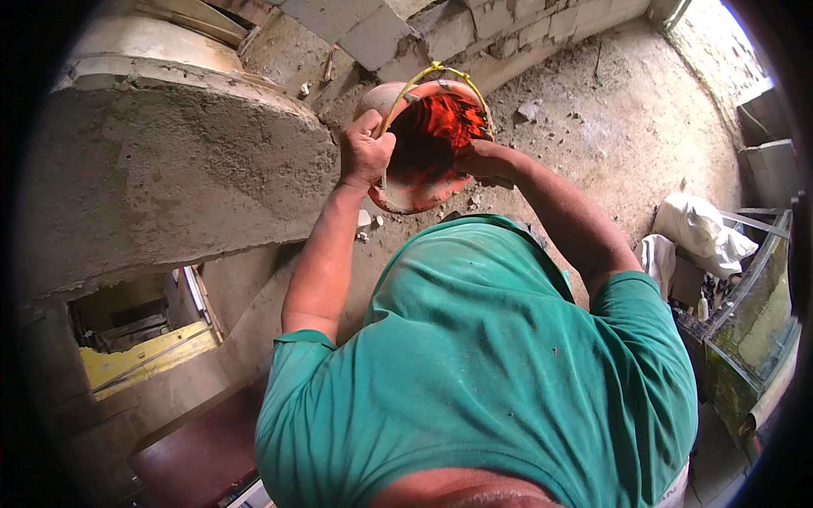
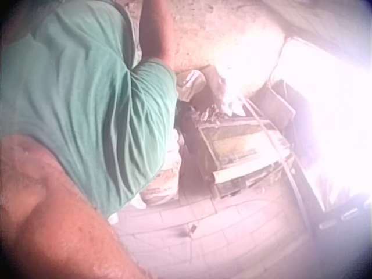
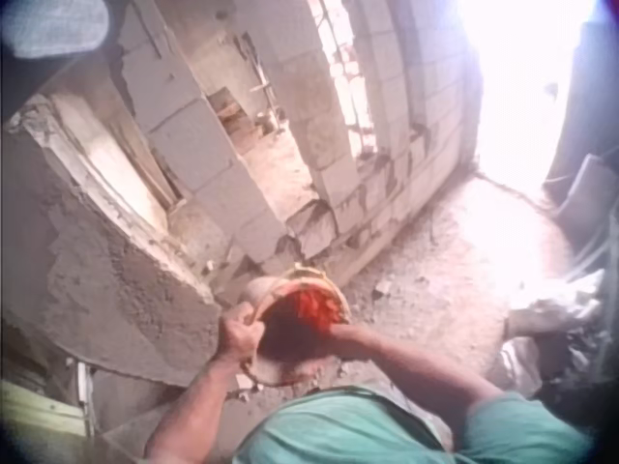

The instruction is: The person scoops cement from a bucket with a trowel and applies it to the joints of a concrete block wall. They repeatedly smooth the cement into the gaps between the blocks.

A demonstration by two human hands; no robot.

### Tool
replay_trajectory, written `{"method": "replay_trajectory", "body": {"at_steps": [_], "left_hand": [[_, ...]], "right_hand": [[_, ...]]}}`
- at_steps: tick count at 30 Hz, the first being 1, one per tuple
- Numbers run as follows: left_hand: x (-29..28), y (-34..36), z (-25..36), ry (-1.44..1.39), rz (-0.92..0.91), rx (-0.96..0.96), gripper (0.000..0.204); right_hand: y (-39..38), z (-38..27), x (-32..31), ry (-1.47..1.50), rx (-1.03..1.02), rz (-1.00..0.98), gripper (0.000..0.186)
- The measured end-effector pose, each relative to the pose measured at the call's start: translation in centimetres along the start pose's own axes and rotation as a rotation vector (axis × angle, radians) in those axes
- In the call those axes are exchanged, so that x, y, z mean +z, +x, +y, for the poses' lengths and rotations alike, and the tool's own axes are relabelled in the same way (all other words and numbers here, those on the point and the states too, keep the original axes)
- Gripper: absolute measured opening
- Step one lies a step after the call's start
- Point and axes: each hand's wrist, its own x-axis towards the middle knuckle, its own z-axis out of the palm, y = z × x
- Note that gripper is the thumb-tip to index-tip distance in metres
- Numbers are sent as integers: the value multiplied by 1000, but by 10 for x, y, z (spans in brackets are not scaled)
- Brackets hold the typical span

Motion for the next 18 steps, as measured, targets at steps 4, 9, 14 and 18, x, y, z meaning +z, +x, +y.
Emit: {"method": "replay_trajectory", "body": {"at_steps": [4, 9, 14, 18], "left_hand": [[4, -3, -22, -109, 24, -85, 19], [-2, -5, -35, -230, 203, -179, 21], [-6, -12, -39, -415, 254, -371, 23], [9, -9, -50, -273, 244, -391, 22]], "right_hand": [[-3, 13, 4, -10, -100, -70, 28], [-39, 7, 4, 205, 62, -13, 30], [-56, 21, -7, 167, -119, 29, 39], [-55, 23, -17, 130, -45, 34, 39]]}}
